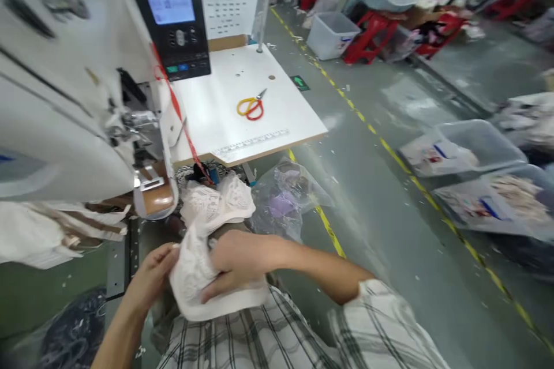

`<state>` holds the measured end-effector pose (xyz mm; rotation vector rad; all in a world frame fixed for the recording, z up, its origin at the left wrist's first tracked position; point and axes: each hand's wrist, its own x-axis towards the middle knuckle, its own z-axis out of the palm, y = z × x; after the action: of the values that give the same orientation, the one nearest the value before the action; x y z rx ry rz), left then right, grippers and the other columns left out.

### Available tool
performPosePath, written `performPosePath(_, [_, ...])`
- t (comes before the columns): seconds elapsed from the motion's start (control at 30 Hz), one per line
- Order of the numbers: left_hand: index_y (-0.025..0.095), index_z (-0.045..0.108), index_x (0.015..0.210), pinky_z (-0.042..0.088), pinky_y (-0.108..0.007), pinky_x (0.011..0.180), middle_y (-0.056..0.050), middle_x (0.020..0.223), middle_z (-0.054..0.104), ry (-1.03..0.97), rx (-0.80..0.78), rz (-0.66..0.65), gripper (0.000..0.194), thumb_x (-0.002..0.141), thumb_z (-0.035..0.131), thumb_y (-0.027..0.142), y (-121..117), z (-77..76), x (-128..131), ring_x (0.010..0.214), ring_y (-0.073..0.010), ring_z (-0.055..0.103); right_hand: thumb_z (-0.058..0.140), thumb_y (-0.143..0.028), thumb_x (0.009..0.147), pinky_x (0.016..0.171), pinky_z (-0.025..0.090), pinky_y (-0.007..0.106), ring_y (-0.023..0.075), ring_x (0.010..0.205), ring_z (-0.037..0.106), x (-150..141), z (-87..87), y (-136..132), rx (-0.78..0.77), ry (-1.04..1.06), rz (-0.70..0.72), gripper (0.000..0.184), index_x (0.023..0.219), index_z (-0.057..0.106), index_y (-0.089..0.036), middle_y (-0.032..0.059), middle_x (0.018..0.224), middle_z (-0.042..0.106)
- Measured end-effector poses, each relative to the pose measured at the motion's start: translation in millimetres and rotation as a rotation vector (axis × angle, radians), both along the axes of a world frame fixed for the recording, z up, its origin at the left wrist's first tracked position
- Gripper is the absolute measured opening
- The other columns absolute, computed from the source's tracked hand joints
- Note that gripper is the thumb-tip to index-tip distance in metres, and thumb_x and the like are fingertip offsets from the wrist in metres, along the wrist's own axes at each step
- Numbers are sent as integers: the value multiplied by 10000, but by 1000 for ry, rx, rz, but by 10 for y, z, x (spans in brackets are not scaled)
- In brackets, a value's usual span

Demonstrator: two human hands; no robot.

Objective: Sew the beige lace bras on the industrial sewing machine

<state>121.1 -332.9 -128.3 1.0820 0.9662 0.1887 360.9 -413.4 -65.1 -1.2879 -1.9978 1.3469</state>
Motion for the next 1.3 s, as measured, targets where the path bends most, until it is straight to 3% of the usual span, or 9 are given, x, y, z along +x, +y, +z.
performPosePath(0.1, [143,625,733,350,-226,606,-14,692,565,-7,338,-186,397,903,539,491,-25,371,275,652,-127,456,734,-599,756,625,421,258,179,713,610,302,89,35,-31,-115,-138,456,991,719,-209,27,847,704])
performPosePath(0.2, [157,531,679,280,-221,559,26,611,444,-38,526,-344,388,970,428,392,-1,710,508,587,-96,374,815,-586,664,891,456,319,283,1164,570,376,71,192,-12,39,-288,901,1432,467,-268,95,1348,584])
performPosePath(0.3, [163,455,611,214,-227,511,47,545,358,64,721,-314,403,954,469,374,97,915,572,524,-77,310,662,-573,837,716,456,262,200,853,641,259,3,375,-109,229,-213,421,1052,688,-211,44,941,700])
performPosePath(0.43, [169,514,595,282,-211,495,34,530,458,280,808,-34,385,856,616,433,353,1058,451,511,-89,398,523,-549,920,530,310,227,104,535,427,106,-53,642,-38,228,-391,469,632,513,-180,-39,558,458])
performPosePath(0.7, [202,328,426,219,-209,419,45,418,286,481,789,206,475,758,640,339,701,1051,355,476,-90,293,576,-521,861,534,279,231,108,578,390,101,0,1075,-21,222,-431,450,592,429,-191,-34,596,402])
performPosePath(0.93, [186,640,672,496,-245,736,-28,713,631,233,951,137,147,749,536,255,824,1170,462,797,-178,585,627,-544,812,613,405,274,170,643,520,139,-30,1167,-25,179,-477,380,668,599,-193,-3,629,538])
performPosePath(1.1, [215,536,549,371,-228,486,6,468,449,399,967,134,235,769,575,288,809,1061,357,576,-163,482,674,-659,728,733,510,342,248,833,633,97,-384,1049,-131,339,-487,543,990,659,-184,59,890,681])
performPosePath(1.2, [226,466,511,272,-234,445,31,407,325,438,974,133,302,776,592,297,807,1019,276,482,-135,373,726,-669,677,952,493,430,304,1080,618,31,-685,879,-225,496,-223,767,1251,598,-177,119,1164,675])
performPosePath(1.3, [222,363,490,199,-243,444,47,409,266,467,980,138,386,795,580,315,809,1022,225,451,-101,265,763,-548,707,1026,462,450,303,1097,630,-1,-873,694,-373,498,-26,645,1236,645,-198,105,1184,690])
